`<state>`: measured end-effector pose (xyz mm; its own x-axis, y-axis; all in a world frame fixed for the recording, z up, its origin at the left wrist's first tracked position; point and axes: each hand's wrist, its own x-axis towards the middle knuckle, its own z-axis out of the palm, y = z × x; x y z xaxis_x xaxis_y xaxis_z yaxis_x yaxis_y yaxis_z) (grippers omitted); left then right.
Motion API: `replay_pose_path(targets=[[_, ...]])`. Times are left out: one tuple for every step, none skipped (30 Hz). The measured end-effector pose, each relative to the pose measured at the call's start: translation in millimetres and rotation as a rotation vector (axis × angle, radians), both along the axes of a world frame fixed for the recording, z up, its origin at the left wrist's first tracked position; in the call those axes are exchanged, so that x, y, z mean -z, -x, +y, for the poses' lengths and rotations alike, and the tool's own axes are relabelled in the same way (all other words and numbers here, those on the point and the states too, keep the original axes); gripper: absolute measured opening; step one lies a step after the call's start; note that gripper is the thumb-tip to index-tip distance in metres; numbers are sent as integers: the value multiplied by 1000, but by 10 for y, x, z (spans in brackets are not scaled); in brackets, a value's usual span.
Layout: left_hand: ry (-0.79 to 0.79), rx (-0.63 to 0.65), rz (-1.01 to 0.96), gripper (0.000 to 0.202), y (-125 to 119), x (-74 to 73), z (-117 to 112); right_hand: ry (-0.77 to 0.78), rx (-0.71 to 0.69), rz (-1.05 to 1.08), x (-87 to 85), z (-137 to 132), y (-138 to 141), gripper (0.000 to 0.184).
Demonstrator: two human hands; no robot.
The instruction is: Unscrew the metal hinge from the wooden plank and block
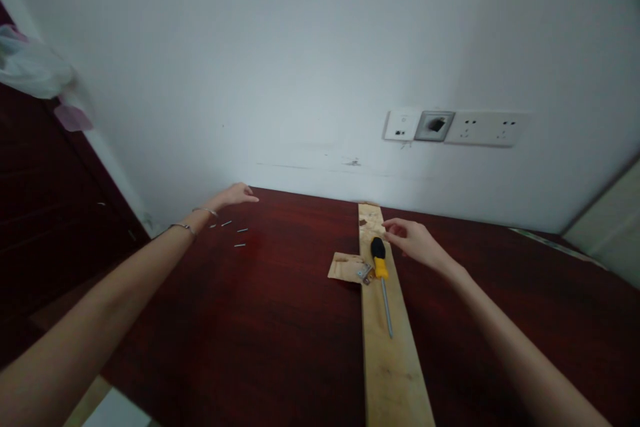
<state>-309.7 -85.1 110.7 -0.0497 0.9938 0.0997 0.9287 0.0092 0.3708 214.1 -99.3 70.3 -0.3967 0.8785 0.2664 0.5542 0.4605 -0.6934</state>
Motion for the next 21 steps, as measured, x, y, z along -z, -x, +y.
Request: replay_pose_path(targets=[[21,24,-24,35,-134,-79,86,5,1,-39,12,-5,-4,31],[68,82,-47,43,-290,-159,159,16,-2,-65,24,-14,-3,32],[119,151,-69,51,-468,-235,212,35,-3,-83,33,-26,5,33],[168,221,-77,60,-666,-303,241,62,2,-99,42,-40,19,35],[201,285,-62,68,-882,-358,243,95,10,-116,51,-56,39,36],[240,363,-27,73,-1112,-396,216,135,24,-132,60,-72,63,39],[293,444,13,79,-1352,-415,164,176,40,-146,69,-85,89,43],[332,508,44,84,-1595,-413,88,211,49,-153,80,-96,114,47],[359,569,67,90,-1834,-391,-6,238,57,-156,93,-101,136,51],[374,618,90,95,-2062,-351,-109,256,62,-157,109,-100,154,55],[393,667,135,98,-2274,-296,-215,265,66,-159,129,-93,168,58],[416,713,208,101,-2462,-231,-317,265,72,-164,151,-81,177,61],[430,740,284,103,-2625,-160,-407,254,82,-174,176,-63,183,63],[443,755,344,107,-2758,-88,-481,227,96,-189,203,-42,187,66],[454,761,385,109,-2862,-20,-537,185,111,-208,230,-21,190,68],[459,779,406,109,-2939,43,-574,136,122,-228,254,-2,193,69],[458,780,426,108,-2990,97,-593,89,131,-246,274,13,197,70],[452,769,441,107,-3020,143,-598,52,137,-260,289,21,201,69],[443,760,452,105,-3034,180,-592,34,138,-264,297,23,206,68],[434,751,459,102,-3036,208,-581,47,134,-251,299,17,212,66],[429,753,460,99,-3032,229,-568,83,129,-227,295,6,218,64]])
